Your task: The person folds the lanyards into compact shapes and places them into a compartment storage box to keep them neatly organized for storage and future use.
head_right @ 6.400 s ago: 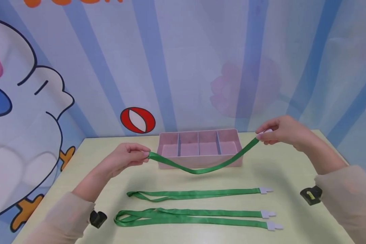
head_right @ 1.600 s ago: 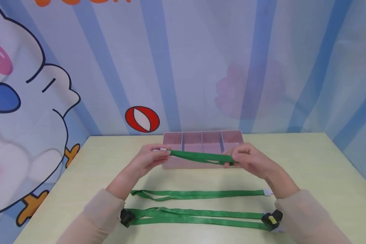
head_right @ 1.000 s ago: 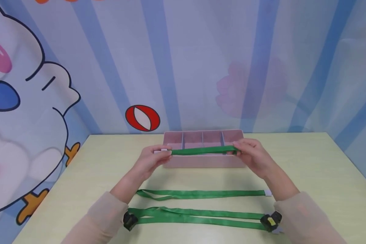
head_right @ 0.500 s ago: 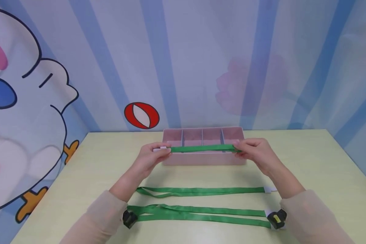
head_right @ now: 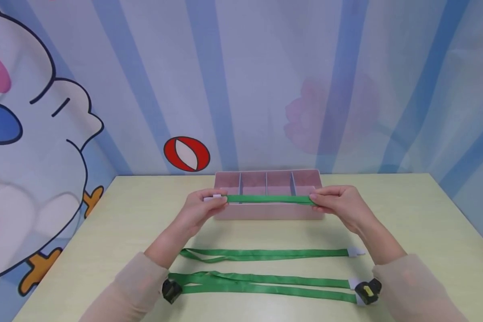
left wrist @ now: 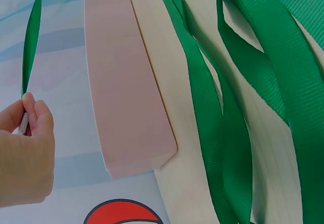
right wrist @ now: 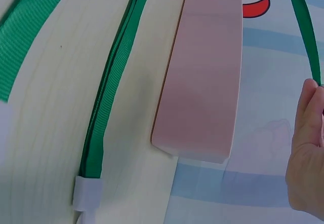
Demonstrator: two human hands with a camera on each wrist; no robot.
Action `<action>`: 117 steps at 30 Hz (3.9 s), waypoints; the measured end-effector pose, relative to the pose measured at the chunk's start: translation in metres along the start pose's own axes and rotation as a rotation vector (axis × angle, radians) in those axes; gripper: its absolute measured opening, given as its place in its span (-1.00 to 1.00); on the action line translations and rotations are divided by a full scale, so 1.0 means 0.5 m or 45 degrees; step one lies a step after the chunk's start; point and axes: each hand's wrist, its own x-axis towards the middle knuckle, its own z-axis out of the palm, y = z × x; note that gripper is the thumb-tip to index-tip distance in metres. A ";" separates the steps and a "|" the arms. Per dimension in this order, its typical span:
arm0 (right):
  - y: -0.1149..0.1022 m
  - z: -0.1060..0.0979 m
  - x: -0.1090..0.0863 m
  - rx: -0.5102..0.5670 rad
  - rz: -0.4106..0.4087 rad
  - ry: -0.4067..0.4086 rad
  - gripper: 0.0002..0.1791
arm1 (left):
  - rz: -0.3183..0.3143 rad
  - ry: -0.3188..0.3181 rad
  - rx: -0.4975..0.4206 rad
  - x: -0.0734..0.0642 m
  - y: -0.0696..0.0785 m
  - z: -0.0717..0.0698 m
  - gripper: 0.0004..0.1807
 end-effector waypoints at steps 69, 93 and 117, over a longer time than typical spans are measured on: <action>-0.041 0.186 0.034 -0.336 -0.033 -0.041 -0.80 | 0.023 -0.211 0.121 -0.040 0.020 0.116 -0.76; -0.030 0.205 0.032 -0.368 -0.078 -0.007 -0.71 | 0.033 -0.243 0.122 -0.034 0.021 0.098 -0.70; 0.019 0.135 0.034 -0.677 -0.332 -0.308 -0.57 | -0.035 -0.160 0.022 -0.034 0.041 0.097 -0.70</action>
